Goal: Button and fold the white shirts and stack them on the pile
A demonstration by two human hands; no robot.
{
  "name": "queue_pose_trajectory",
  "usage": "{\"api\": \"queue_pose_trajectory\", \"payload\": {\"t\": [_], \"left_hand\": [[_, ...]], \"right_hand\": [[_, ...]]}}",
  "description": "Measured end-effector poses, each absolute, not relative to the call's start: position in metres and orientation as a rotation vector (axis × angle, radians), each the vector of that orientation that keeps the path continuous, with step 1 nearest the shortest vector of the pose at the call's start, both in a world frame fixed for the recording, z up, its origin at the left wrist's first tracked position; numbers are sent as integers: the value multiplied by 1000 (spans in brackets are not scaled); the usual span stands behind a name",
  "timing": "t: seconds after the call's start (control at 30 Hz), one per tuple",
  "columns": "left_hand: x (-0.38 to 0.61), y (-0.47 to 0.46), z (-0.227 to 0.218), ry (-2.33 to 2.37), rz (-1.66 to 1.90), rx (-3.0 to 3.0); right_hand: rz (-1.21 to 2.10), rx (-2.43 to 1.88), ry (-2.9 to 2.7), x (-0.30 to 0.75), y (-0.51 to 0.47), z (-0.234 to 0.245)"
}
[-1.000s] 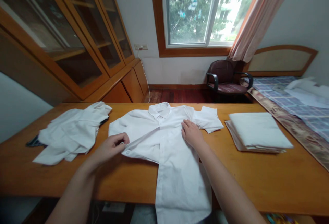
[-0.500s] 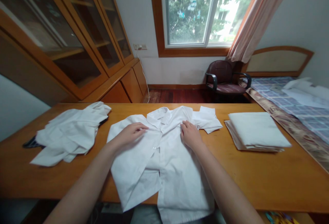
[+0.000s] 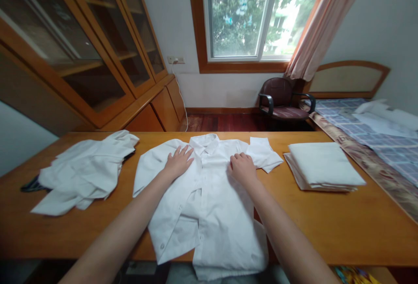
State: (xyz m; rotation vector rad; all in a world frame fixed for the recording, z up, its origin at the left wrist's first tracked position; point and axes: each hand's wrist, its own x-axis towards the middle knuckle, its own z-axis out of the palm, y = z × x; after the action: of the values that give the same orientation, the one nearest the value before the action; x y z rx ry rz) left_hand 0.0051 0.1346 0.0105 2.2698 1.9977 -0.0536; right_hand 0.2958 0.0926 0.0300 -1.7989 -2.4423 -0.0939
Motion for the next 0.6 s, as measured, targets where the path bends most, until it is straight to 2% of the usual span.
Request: {"api": "queue_pose_trajectory", "payload": {"t": [0.13,0.3,0.43,0.6], "left_hand": [[10,135,7,2002,73,2318],[12,138,16,1619,355,2669],[14,147,22,1473,308,2661],[20,157,14,1621,218,2632]], "right_hand": [[-39,-1561,-2391,275,109,26],[114,-1478,-2420,250,135,17],[183,-1526,-2478,242,151,15],[153,-1481,-2500,241,159,7]]}}
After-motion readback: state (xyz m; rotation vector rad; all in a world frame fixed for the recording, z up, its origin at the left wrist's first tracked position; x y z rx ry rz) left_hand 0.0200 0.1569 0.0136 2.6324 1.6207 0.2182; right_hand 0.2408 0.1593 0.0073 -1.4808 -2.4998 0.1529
